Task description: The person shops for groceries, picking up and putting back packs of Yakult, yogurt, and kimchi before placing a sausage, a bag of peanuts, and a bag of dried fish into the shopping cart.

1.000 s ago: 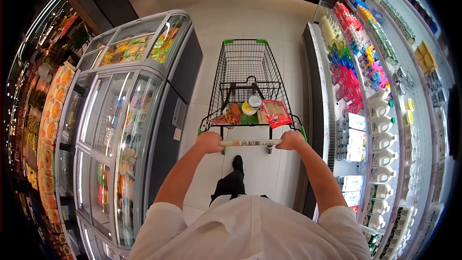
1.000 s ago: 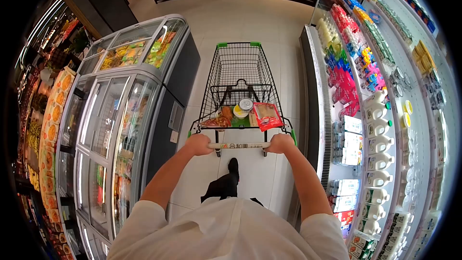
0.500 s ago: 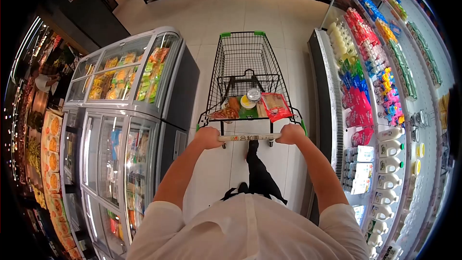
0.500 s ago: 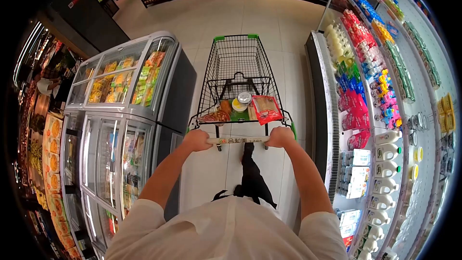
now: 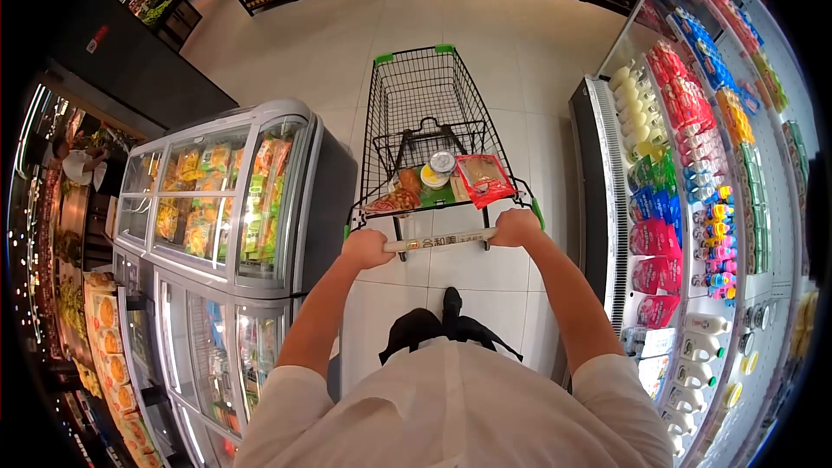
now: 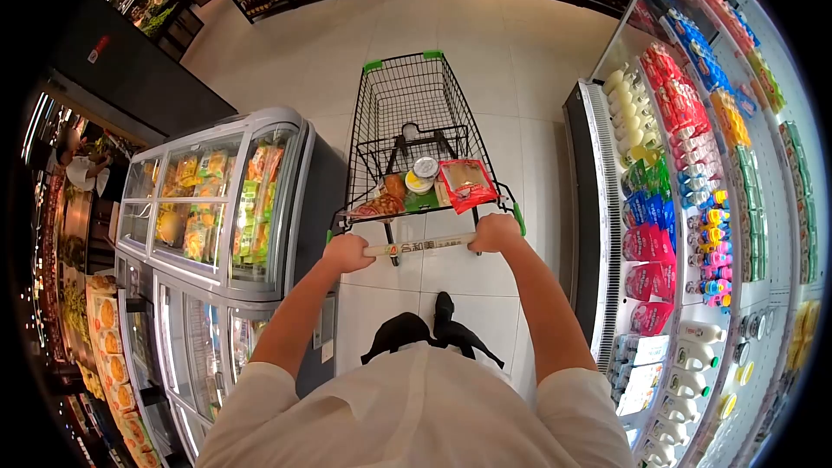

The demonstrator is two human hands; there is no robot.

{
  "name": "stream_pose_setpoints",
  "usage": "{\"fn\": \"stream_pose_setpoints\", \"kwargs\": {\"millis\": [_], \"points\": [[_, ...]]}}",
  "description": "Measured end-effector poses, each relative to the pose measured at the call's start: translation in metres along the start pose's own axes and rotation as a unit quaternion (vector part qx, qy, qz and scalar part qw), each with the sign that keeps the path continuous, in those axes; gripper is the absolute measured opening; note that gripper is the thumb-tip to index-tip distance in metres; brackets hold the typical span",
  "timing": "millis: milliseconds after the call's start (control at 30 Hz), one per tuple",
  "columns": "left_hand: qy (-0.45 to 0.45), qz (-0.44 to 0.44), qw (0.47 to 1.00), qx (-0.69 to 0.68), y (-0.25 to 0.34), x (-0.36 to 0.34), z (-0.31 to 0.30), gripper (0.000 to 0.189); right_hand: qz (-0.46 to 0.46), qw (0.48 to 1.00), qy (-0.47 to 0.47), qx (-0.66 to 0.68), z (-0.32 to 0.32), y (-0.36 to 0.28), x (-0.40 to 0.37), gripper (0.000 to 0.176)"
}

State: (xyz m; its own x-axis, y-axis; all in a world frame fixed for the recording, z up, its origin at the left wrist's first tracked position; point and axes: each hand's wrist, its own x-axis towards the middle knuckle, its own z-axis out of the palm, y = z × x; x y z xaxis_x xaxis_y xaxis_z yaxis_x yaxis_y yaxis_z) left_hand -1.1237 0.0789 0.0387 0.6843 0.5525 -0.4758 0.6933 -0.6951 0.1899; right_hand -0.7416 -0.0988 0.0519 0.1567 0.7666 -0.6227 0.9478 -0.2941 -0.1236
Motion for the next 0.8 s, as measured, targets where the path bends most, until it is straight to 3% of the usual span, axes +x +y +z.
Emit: {"fn": "stream_pose_setpoints", "kwargs": {"millis": [367, 467, 533, 800], "points": [[0.023, -0.003, 0.999, -0.028, -0.079, 0.208, -0.123, 0.041, -0.008, 0.998, 0.0, -0.059, -0.172, 0.046, 0.205, 0.062], [0.018, -0.005, 0.999, -0.029, -0.094, 0.267, -0.157, 0.041, 0.002, 0.998, -0.018, -0.053, -0.22, 0.061, 0.26, 0.064], [0.018, -0.003, 1.0, -0.022, -0.112, 0.311, -0.189, 0.042, 0.013, 0.997, -0.067, -0.047, -0.255, 0.07, 0.297, 0.08], [-0.008, 0.035, 0.999, 0.008, -0.162, 0.47, -0.294, 0.042, 0.041, 0.994, -0.096, -0.005, -0.359, 0.109, 0.41, 0.082]]}}
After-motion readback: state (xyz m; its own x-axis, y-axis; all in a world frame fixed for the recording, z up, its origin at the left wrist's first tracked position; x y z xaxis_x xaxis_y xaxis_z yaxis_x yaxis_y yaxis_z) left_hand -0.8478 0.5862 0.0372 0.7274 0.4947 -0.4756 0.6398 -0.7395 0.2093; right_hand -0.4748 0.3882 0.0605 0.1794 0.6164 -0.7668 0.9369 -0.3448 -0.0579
